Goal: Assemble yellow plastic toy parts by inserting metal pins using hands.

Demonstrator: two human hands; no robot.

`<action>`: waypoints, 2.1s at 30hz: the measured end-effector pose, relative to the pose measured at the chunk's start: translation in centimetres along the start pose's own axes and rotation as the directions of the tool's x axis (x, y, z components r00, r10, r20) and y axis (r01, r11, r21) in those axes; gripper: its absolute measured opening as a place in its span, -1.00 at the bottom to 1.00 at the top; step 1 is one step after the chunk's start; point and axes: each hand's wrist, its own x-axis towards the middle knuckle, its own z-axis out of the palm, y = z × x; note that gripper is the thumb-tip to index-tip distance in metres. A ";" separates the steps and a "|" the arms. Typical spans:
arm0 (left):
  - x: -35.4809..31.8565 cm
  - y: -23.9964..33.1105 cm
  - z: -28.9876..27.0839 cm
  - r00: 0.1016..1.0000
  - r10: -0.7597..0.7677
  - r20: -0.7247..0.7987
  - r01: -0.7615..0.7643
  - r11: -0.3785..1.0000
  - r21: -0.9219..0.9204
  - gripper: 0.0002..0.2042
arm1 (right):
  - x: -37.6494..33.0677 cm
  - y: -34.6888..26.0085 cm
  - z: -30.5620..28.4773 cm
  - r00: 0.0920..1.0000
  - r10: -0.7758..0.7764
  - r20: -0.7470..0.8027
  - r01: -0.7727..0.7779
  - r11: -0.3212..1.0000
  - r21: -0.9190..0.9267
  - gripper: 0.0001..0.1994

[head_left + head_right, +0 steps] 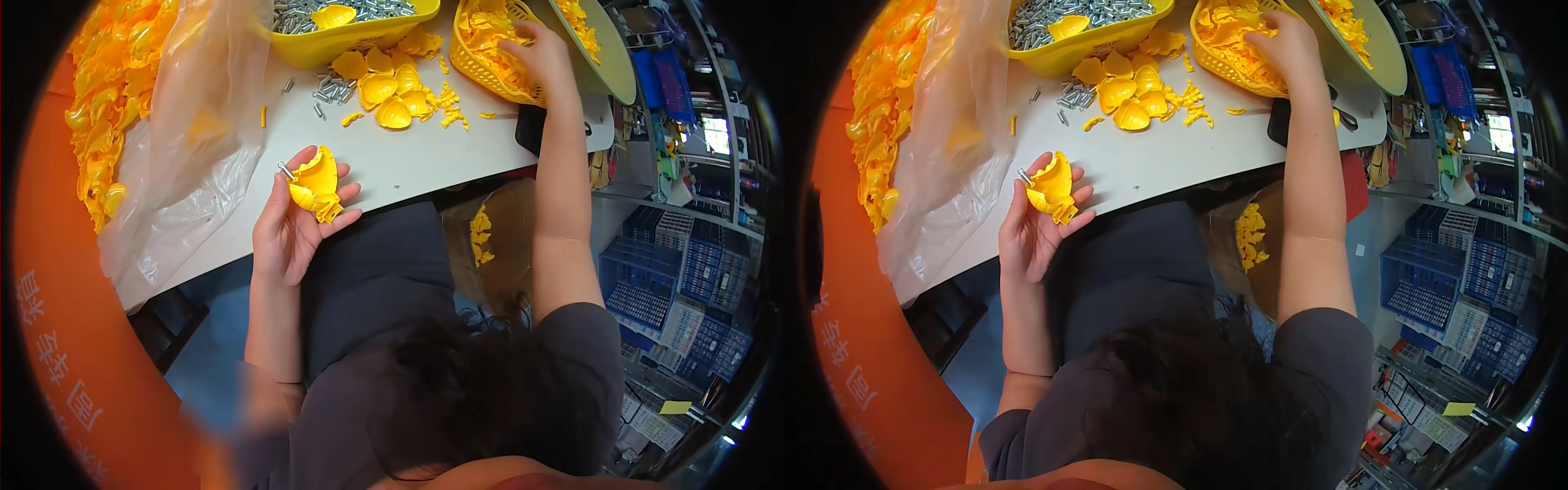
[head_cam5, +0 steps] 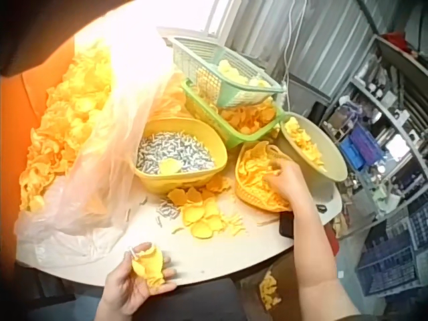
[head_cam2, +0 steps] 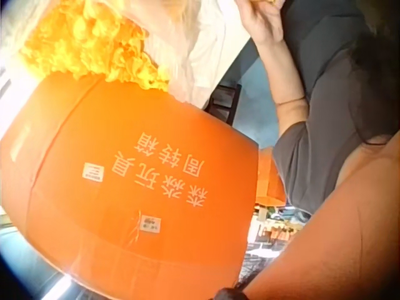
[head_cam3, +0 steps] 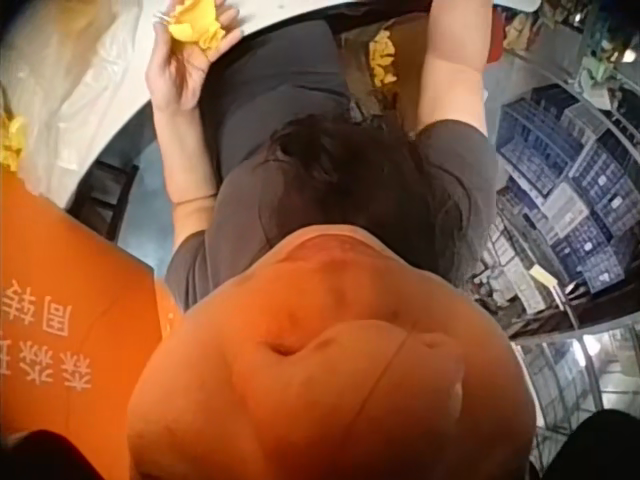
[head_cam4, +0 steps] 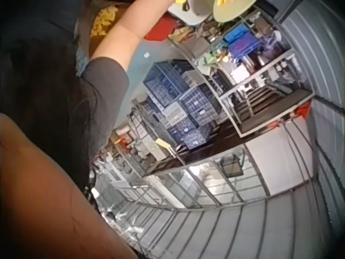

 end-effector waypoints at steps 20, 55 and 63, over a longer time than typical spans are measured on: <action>-1.9 -0.8 0.0 0.979 0.163 -0.125 -0.151 0.983 0.102 -0.48 | -12.3 -11.8 2.9 0.658 -0.567 -0.496 0.662 0.749 0.023 -0.78; -3.3 -0.2 -0.7 0.917 0.386 -0.101 -0.343 0.892 0.295 -0.49 | -13.2 -17.6 4.7 0.653 -0.385 0.652 -0.235 0.715 0.658 -0.57; -3.2 -0.6 -0.4 0.921 0.386 -0.056 -0.327 0.841 0.432 -0.42 | -14.7 -19.5 5.5 0.686 -0.559 0.465 -0.086 0.572 0.816 -0.40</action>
